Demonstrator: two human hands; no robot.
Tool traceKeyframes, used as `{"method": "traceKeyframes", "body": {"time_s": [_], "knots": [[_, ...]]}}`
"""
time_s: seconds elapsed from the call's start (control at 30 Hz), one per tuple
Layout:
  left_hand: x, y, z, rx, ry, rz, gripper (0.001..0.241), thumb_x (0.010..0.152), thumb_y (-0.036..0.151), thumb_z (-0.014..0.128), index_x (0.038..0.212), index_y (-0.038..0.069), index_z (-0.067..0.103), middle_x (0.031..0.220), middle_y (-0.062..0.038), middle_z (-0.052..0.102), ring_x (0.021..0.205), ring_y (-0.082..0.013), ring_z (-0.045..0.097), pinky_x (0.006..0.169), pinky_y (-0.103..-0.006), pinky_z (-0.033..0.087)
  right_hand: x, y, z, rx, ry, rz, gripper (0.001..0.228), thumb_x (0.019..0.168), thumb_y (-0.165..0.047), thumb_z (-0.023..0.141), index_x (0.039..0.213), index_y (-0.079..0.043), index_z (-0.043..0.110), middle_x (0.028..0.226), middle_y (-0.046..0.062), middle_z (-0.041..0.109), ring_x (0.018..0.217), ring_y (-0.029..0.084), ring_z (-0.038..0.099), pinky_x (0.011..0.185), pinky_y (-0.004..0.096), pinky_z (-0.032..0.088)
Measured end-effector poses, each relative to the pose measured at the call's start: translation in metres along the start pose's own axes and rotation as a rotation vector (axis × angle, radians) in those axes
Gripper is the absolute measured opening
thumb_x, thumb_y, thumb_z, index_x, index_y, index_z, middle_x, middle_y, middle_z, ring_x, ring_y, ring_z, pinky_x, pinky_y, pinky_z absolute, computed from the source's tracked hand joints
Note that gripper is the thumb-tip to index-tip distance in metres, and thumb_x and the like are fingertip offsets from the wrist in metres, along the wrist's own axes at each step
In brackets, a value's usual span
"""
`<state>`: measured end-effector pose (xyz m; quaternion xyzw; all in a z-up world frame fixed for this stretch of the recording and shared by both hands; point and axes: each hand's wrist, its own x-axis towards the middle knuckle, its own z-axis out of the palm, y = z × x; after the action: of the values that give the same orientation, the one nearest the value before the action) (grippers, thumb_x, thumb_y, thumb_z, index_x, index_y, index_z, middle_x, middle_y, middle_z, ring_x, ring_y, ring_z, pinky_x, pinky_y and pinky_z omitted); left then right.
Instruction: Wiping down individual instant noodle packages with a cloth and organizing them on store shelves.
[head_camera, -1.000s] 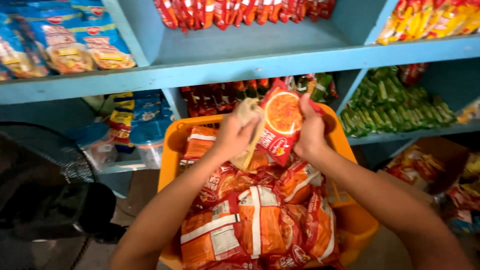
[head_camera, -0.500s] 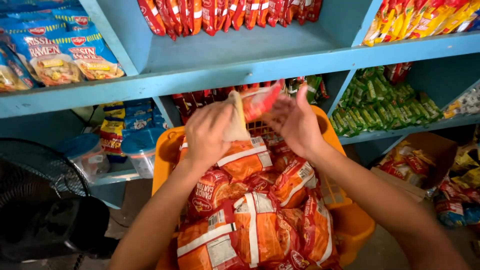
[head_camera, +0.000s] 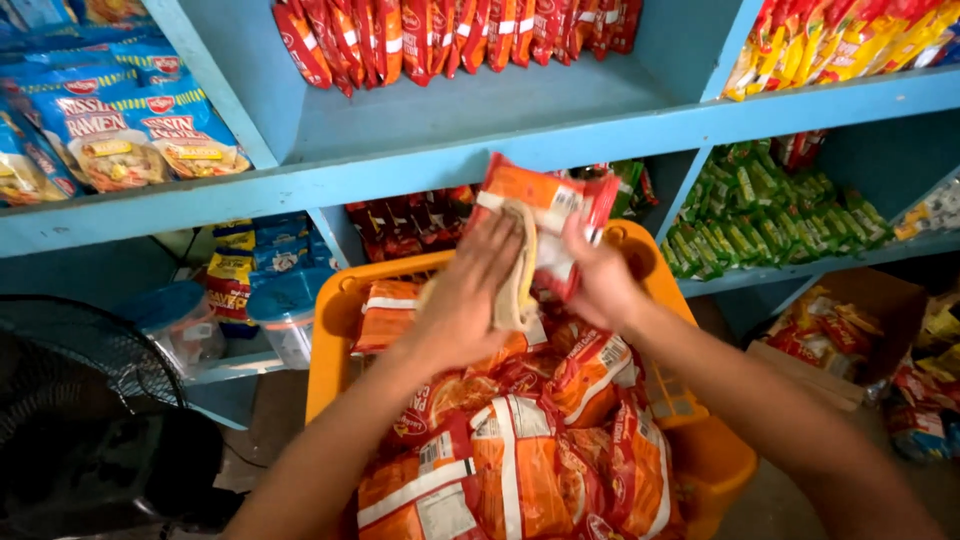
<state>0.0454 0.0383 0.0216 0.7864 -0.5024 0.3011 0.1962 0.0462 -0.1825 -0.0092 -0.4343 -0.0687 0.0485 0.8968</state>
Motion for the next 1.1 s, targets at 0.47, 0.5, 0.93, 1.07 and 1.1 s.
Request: {"method": "traceKeyframes", "body": {"time_s": [0.47,0.5,0.93,1.07,1.1], "knots": [[-0.002,0.0,0.012,-0.994,0.395,-0.383,0.076,0.111,0.055,0.036,0.166,0.006,0.017,0.153,-0.021,0.032,0.14,-0.0313,0.038,0.119,-0.046,0.037,-0.04,0.054,0.016,-1.224,-0.85,-0.438,0.038,0.116,-0.038,0.024,0.114,-0.009,0.047,0.107,0.01,0.051,0.107,0.021,0.053,0.104,0.034,0.054],[-0.009,-0.011,0.02,-0.992,0.389,-0.384,0.076,0.111,0.055,0.036,0.166,0.006,0.017,0.153,-0.021,0.032,0.14,-0.0313,0.038,0.119,-0.046,0.037,-0.049,0.033,0.046,-1.219,-0.847,-0.441,0.038,0.116,-0.038,0.024,0.114,-0.009,0.047,0.107,0.01,0.051,0.107,0.021,0.053,0.104,0.034,0.054],[-0.005,0.014,-0.001,-0.255,0.399,-0.37,0.033,0.107,0.029,0.053,0.093,0.003,0.066,0.149,-0.031,0.045,0.155,-0.0464,0.037,0.131,-0.0528,0.028,-0.024,0.085,-0.071,-0.389,0.018,0.072,0.062,0.112,-0.055,0.046,0.137,0.001,0.058,0.105,0.012,0.055,0.089,0.025,0.044,0.075,0.044,0.035],[0.005,0.04,-0.009,-0.333,0.468,-0.28,0.075,0.104,0.038,0.062,0.157,-0.005,0.032,0.169,-0.033,0.025,0.159,-0.048,0.022,0.135,-0.0524,0.019,-0.021,0.05,-0.012,-0.117,-0.092,0.065,0.065,0.105,-0.06,0.038,0.138,-0.007,0.055,0.127,0.007,0.066,0.115,0.02,0.063,0.103,0.038,0.048],[0.002,0.044,-0.003,-0.306,0.479,-0.292,0.075,0.104,0.038,0.062,0.157,-0.005,0.032,0.169,-0.033,0.025,0.159,-0.048,0.022,0.135,-0.0524,0.019,-0.02,0.046,-0.012,-0.118,-0.121,0.077,0.065,0.105,-0.06,0.038,0.138,-0.007,0.055,0.127,0.007,0.066,0.115,0.02,0.063,0.103,0.038,0.048]]}}
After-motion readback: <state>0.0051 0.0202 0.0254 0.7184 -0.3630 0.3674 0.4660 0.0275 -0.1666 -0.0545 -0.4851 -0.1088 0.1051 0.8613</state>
